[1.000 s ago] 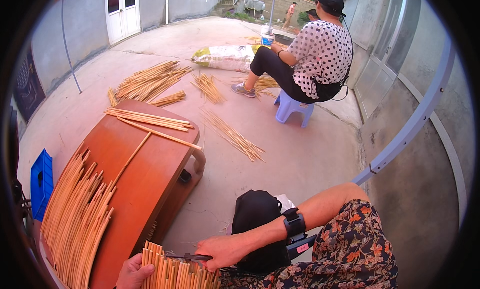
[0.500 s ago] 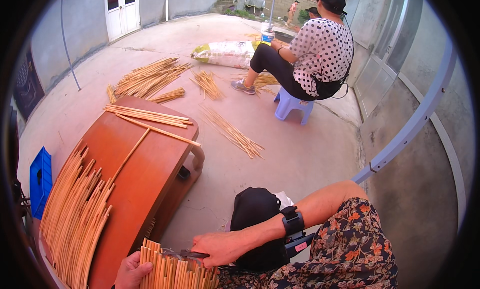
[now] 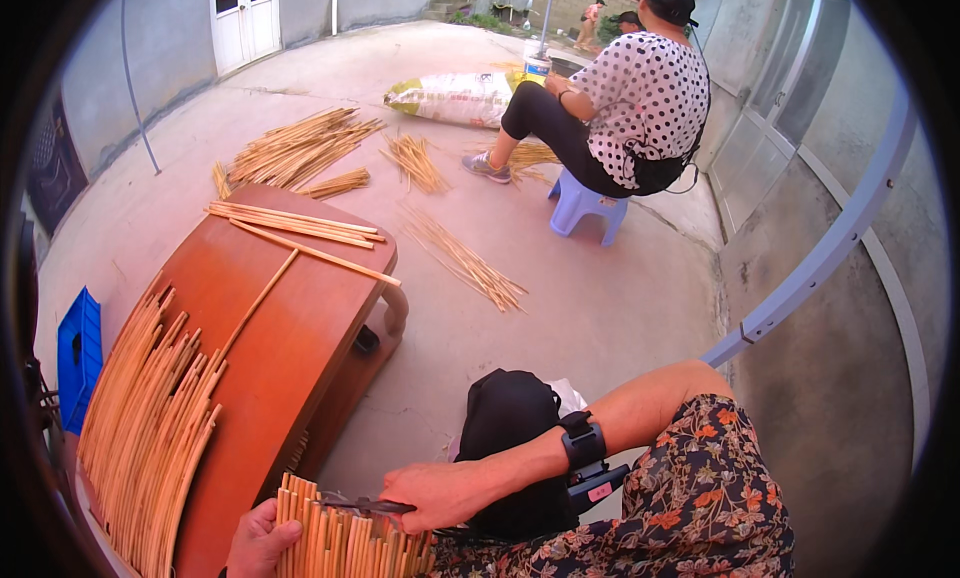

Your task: The person binds multiple bamboo sticks together with white thread by hand and uses shears to trim the ends of the sticks to create a uniform edge.

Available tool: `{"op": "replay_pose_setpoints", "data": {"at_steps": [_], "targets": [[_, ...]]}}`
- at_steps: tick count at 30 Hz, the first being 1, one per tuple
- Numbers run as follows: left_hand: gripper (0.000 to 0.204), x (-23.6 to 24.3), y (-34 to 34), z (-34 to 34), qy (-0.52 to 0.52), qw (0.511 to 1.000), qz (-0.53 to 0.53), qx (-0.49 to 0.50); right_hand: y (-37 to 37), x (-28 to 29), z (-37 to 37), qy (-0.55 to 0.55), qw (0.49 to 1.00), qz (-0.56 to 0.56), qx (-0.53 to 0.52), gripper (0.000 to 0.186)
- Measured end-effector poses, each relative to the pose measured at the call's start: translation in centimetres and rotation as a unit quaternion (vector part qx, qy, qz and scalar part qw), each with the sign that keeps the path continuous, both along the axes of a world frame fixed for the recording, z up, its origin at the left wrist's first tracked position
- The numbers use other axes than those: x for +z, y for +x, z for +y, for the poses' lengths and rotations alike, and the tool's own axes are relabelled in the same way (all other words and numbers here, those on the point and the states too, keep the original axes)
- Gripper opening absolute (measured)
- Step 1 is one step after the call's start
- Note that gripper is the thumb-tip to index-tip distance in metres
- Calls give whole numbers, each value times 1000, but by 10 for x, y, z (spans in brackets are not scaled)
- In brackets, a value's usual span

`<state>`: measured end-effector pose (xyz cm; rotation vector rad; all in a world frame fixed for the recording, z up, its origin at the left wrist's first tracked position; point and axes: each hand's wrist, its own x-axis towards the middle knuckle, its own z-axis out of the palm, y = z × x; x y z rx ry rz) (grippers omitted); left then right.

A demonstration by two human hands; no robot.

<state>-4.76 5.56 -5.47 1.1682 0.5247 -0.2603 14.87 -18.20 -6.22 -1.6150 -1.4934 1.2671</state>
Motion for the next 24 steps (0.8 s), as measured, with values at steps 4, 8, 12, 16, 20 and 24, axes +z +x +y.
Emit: {"op": "replay_pose_setpoints", "data": {"at_steps": [4,8,12,16,20,24], "targets": [[36,0,5,-2,-28,998,8,47,2,13,1,-41,997,47,-36,22],[34,0,16,-3,-40,999,0,35,8,19,0,-54,998,-7,-35,21],[35,-3,18,0,5,1000,1,22,13,20,4,-41,999,-17,-29,16],[35,-5,12,-1,3,1000,8,27,9,31,9,-104,994,-14,-14,16],[36,-8,10,-3,-5,1000,2,28,4,30,7,-83,996,-32,-21,17],[37,-8,9,-2,-7,1000,0,22,3,30,9,-77,996,-40,-15,18]]}}
